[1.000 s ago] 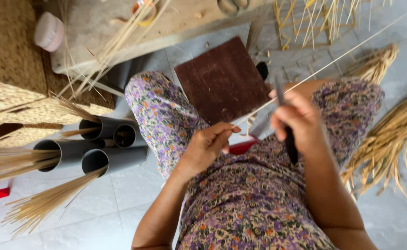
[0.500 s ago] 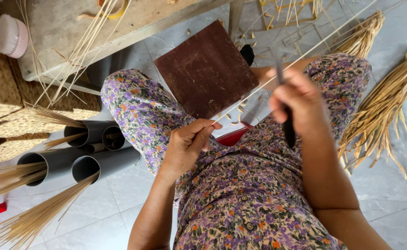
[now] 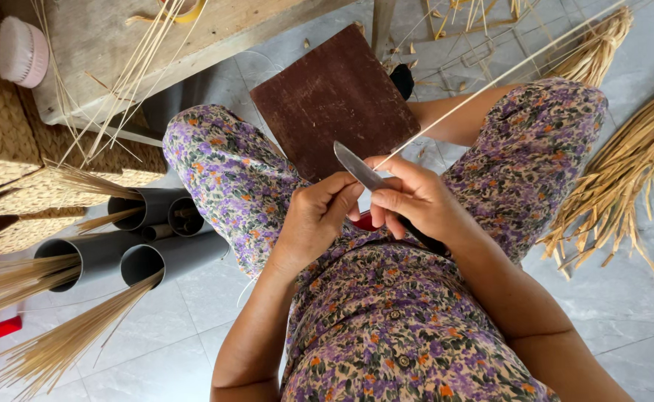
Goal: The person sits on the floor and uses a small knife to shave and split thin bamboo strips into slender sticks, drawing the blade along the strip and pulling off trimmed pieces. They reach into a tube of finished sticks, set completed sticks aside, and continue peeling more strips across their lap.
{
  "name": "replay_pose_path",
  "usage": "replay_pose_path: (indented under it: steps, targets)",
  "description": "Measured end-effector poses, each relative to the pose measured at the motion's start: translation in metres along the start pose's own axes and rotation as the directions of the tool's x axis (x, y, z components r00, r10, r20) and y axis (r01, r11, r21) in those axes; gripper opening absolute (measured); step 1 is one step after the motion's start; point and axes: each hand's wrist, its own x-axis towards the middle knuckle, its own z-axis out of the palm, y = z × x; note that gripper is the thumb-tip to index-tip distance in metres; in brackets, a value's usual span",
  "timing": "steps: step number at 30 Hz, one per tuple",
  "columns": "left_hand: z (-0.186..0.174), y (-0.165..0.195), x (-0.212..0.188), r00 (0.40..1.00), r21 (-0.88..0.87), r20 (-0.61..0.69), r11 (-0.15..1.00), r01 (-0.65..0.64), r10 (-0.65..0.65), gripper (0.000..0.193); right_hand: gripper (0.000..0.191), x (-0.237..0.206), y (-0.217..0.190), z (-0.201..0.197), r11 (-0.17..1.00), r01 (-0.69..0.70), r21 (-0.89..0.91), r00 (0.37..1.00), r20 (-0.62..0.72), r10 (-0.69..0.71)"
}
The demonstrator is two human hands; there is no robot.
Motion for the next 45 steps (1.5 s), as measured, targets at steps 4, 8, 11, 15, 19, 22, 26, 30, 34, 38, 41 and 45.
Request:
replay_pose_path:
  steps: [4, 8, 11, 15, 19, 22, 26, 30, 34, 38, 41, 45]
  targets:
    - [-0.006, -0.006, -0.008, 0.998, -0.049, 0.011, 0.997, 0.063, -0.062, 0.018, 0.04, -0.002, -0.002, -0.011, 0.999, 0.042, -0.001, 0.997, -0.064, -0.042]
    - [-0.01, -0.013, -0.015, 0.999, -0.116, 0.028, 0.992, 0.05, -0.047, 0.018, 0.033, -0.006, 0.0, -0.019, 0.996, 0.092, 0.008, 0.983, -0.162, -0.09]
    - [-0.017, -0.016, -0.02, 0.996, -0.131, 0.053, 0.988, 0.08, -0.073, 0.018, 0.03, -0.011, -0.006, -0.043, 0.991, 0.132, 0.001, 0.948, -0.293, -0.126]
    - [-0.027, -0.017, -0.026, 0.993, -0.132, 0.078, 0.986, 0.103, -0.094, 0.019, 0.031, -0.018, -0.017, -0.079, 0.942, 0.311, 0.128, 0.854, -0.472, -0.217]
    - [-0.023, -0.015, -0.018, 0.987, -0.128, 0.063, 0.979, 0.157, -0.15, 0.019, 0.04, -0.02, -0.019, -0.07, 0.958, 0.283, 0.034, 0.866, -0.438, -0.24]
    - [-0.013, -0.012, -0.008, 0.995, -0.114, 0.059, 0.99, 0.087, -0.081, 0.018, 0.047, -0.014, -0.007, -0.031, 0.989, 0.092, -0.115, 0.964, -0.237, -0.117]
    - [-0.011, -0.006, -0.006, 0.997, -0.111, 0.03, 0.991, 0.072, -0.069, 0.021, 0.041, 0.001, 0.002, -0.005, 0.996, 0.082, -0.036, 0.996, -0.044, -0.083]
    - [-0.02, -0.008, -0.013, 0.982, -0.1, 0.014, 0.977, 0.19, -0.189, 0.019, 0.036, -0.006, -0.009, -0.025, 0.993, 0.077, -0.093, 0.978, -0.187, -0.094]
    - [-0.018, -0.013, -0.015, 0.999, -0.118, -0.011, 0.992, 0.035, -0.037, 0.017, 0.034, -0.006, -0.016, -0.029, 0.984, 0.179, -0.005, 0.957, -0.23, -0.175]
    - [-0.009, -0.012, -0.009, 0.998, -0.076, -0.063, 0.997, 0.014, -0.018, 0.016, 0.038, 0.0, -0.006, -0.005, 0.996, 0.09, -0.019, 0.988, -0.125, -0.092]
    - [-0.009, -0.009, -0.009, 0.997, -0.064, -0.072, 0.998, 0.02, -0.025, 0.015, 0.037, -0.003, -0.004, -0.013, 0.996, 0.071, -0.058, 0.984, -0.161, -0.079]
    - [-0.019, -0.009, -0.015, 0.999, -0.07, -0.045, 0.998, 0.004, -0.007, 0.015, 0.035, -0.009, -0.014, -0.054, 0.978, 0.197, 0.063, 0.905, -0.396, -0.157]
